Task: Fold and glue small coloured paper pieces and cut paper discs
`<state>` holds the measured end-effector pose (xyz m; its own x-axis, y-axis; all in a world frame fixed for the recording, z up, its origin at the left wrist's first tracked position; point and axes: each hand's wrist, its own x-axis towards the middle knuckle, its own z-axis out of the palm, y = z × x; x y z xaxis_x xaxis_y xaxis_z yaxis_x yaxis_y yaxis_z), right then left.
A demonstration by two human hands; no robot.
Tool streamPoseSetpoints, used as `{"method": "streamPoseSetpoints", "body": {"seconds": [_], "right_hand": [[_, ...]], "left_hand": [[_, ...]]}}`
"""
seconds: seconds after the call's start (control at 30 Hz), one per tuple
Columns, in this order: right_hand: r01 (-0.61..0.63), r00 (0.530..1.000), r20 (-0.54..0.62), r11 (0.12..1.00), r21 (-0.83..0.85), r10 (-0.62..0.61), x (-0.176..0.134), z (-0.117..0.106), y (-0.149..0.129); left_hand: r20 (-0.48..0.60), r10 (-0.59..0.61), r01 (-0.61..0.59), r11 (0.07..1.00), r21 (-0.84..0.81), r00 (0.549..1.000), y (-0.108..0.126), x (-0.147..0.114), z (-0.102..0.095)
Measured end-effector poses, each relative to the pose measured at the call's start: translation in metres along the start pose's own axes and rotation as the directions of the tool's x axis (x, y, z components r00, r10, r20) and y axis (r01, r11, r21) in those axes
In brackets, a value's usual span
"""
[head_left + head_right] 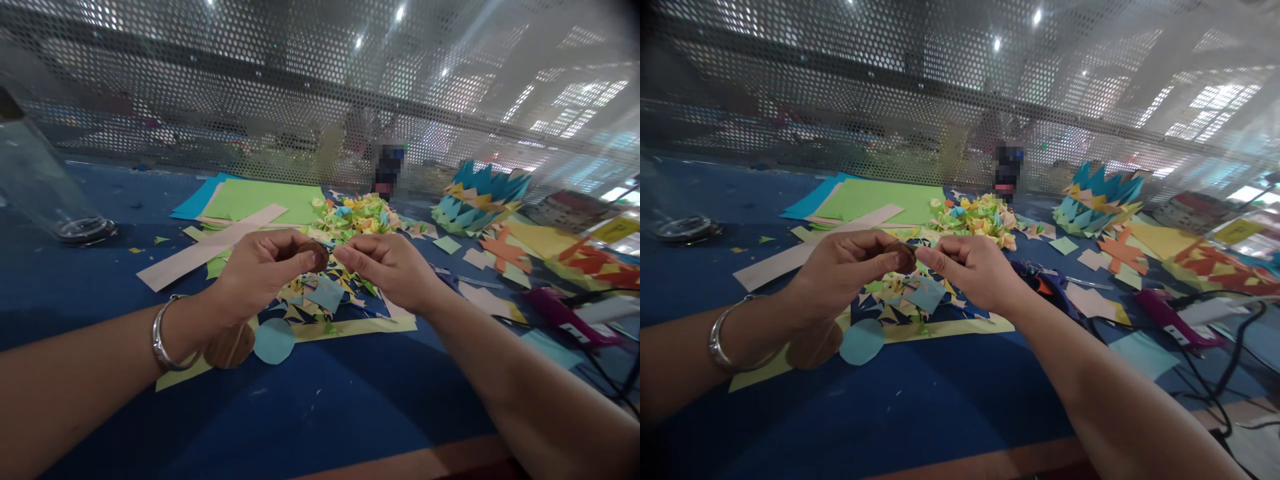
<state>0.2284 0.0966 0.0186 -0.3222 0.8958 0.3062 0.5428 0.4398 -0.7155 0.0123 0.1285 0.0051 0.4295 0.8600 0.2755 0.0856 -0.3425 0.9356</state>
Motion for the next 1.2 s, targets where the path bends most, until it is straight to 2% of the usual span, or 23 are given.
{"method": "streamPoseSetpoints", "body": {"seconds": [0.47, 0.6, 0.7, 0.87, 0.97, 1.07, 1.2], "right_hand": [[0.052, 0.999, 0.014, 0.998, -0.028, -0.051, 0.0, -0.003, 0.001], [0.068, 0.998, 0.006, 0.997, -0.046, -0.068, 0.0, -0.003, 0.0], [0.071, 0.997, 0.011, 0.995, -0.068, -0.071, 0.0, -0.003, 0.0], [0.036, 0.999, -0.027, 0.995, -0.09, -0.039, 0.0, -0.003, 0.004], [0.01, 0.996, -0.08, 0.987, -0.162, -0.023, 0.002, -0.005, 0.01], [-0.027, 0.991, -0.131, 0.951, -0.307, -0.014, 0.003, -0.006, 0.015], [-0.106, 0.993, -0.097, 0.881, -0.461, 0.068, 0.005, -0.004, 0.02]], "left_hand": [[0.034, 0.006, -0.01, 0.993, 0.121, 0.999, -0.001, 0.004, -0.004], [0.054, 0.001, -0.007, 0.993, 0.115, 0.999, 0.0, 0.003, -0.004], [0.107, -0.014, 0.003, 0.995, 0.097, 0.994, 0.002, 0.003, -0.004], [0.152, -0.043, 0.034, 0.997, 0.062, 0.987, -0.001, 0.004, -0.006], [0.195, -0.066, 0.055, 0.997, 0.062, 0.979, -0.004, 0.005, -0.007], [0.221, -0.112, 0.086, 0.989, 0.121, 0.969, -0.004, 0.006, -0.007], [0.23, -0.151, 0.096, 0.968, 0.233, 0.961, -0.002, 0.004, -0.006]]}}
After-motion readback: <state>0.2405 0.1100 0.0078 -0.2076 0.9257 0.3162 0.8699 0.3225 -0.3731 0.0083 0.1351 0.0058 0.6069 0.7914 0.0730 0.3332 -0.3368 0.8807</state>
